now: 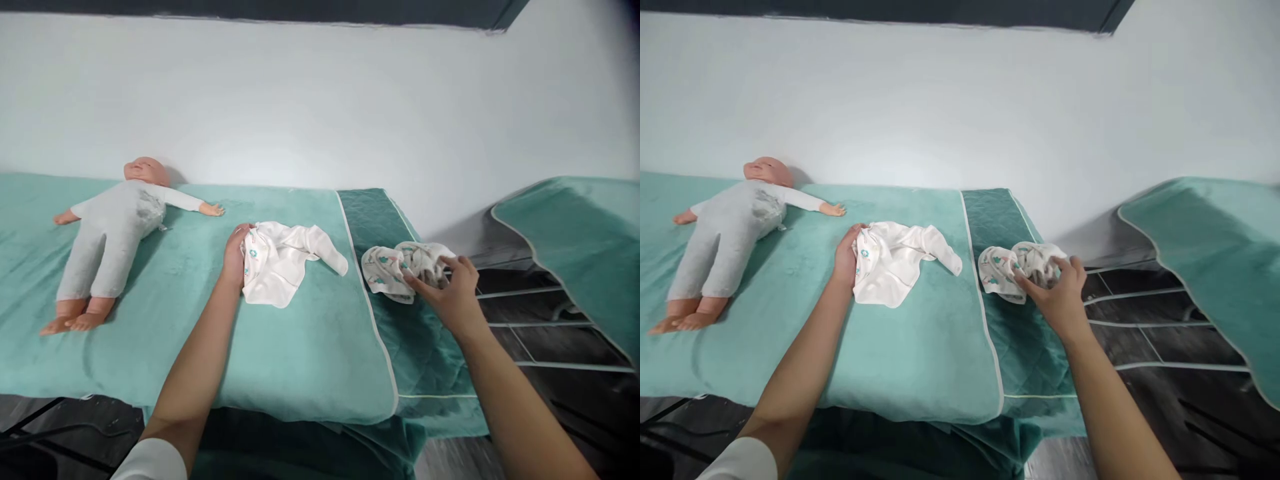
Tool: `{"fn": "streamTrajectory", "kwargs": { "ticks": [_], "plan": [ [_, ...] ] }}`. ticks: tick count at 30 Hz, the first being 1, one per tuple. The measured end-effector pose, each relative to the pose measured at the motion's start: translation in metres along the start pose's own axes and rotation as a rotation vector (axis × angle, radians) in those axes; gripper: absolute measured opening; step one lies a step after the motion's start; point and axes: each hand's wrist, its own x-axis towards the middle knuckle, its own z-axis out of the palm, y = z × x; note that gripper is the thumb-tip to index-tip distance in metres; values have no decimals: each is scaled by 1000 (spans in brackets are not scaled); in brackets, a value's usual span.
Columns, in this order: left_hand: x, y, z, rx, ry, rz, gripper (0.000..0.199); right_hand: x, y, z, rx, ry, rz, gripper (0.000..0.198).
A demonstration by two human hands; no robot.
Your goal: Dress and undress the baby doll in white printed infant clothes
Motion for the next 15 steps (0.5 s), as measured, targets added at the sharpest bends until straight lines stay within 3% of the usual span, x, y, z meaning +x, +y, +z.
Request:
{"fn": "streamTrajectory", "kwargs": {
  "ticks": [3, 5, 9, 15],
  "plan": [
    [1, -2, -3, 1, 2, -1, 23, 2, -12, 3, -22, 26, -84, 109],
    [2, -2, -3, -1, 6, 8, 23, 5, -16, 12, -43, -76, -118, 103],
    [2, -1, -4, 1, 9, 8, 24, 13, -22, 28, -200, -302, -21, 91],
    [1, 1, -2, -3, 19, 35, 20, 14, -42, 16, -285, -318, 73, 61]
  ]
}}
